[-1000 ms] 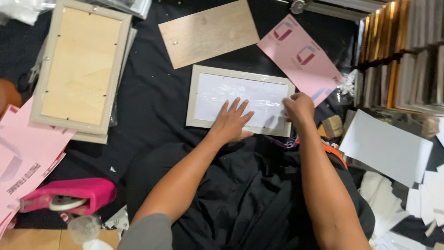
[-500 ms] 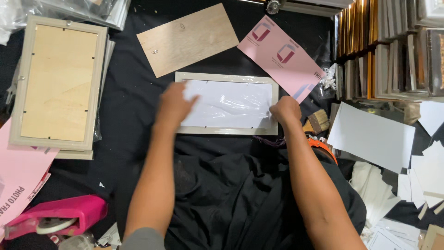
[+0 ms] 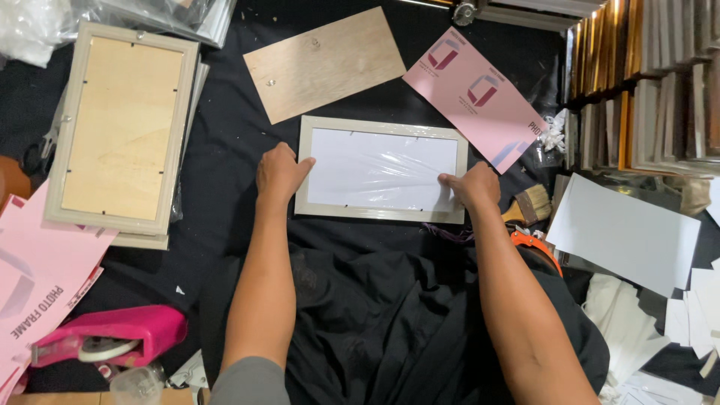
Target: The person assembles a photo frame by removing the back panel, cleaning the glass with a brush, inserting a white backing sheet, and reattaching the back panel. The person uses a utility knife to pry off the back and a brush to wipe the glass surface.
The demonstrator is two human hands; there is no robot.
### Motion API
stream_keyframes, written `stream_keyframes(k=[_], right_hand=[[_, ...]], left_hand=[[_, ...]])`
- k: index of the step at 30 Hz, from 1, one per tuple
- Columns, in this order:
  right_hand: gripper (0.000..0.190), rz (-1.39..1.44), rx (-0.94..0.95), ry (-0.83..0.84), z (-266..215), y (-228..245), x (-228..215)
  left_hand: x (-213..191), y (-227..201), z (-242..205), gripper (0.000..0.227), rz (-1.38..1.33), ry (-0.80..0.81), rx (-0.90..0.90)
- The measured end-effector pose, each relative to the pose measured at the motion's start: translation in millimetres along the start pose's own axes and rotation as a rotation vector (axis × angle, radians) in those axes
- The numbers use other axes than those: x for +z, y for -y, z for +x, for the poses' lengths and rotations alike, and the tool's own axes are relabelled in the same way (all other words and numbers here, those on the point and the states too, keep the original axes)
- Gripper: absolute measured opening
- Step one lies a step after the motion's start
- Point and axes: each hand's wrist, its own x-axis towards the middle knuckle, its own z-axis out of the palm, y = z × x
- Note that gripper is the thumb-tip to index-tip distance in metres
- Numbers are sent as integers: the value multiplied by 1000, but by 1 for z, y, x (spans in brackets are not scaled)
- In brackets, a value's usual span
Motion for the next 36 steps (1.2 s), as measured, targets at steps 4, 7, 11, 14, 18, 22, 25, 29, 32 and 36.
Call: stream_keyframes(k=[4,7,11,14,18,22,25,29,32,36], right_hand=[[76,-62,-27,-74,35,-22,19],[65,-76,-53,-114,39,-23,19],[52,-52,-149,-99,29,-14,17],[72,7,-140,16,-3,6,-4],[80,18,-138,12,9,-4,7],[76,-29,-193,-57,26,-10,12],[67,-38,-355,-106,19,4,17],[49,-116,-548,26,14,16,51],[45,-314,-506,9,18,10,51],[37,-329,-491,-3,14,13,45]], left_hand=[[2,-3,1,46,34,58,-8],[6,0,6,50,68,81,-14],[0,0,2,56,60,55,-68],[16,15,17,72,89,-35,-84],[21,-50,-29,80,312,-102,256],[57,-66,-52,69,424,163,617],[67,-69,-62,74,502,245,645],[68,-71,-65,80,517,324,595],[66,-72,-64,84,537,357,585],[69,-71,-60,85,556,360,578]])
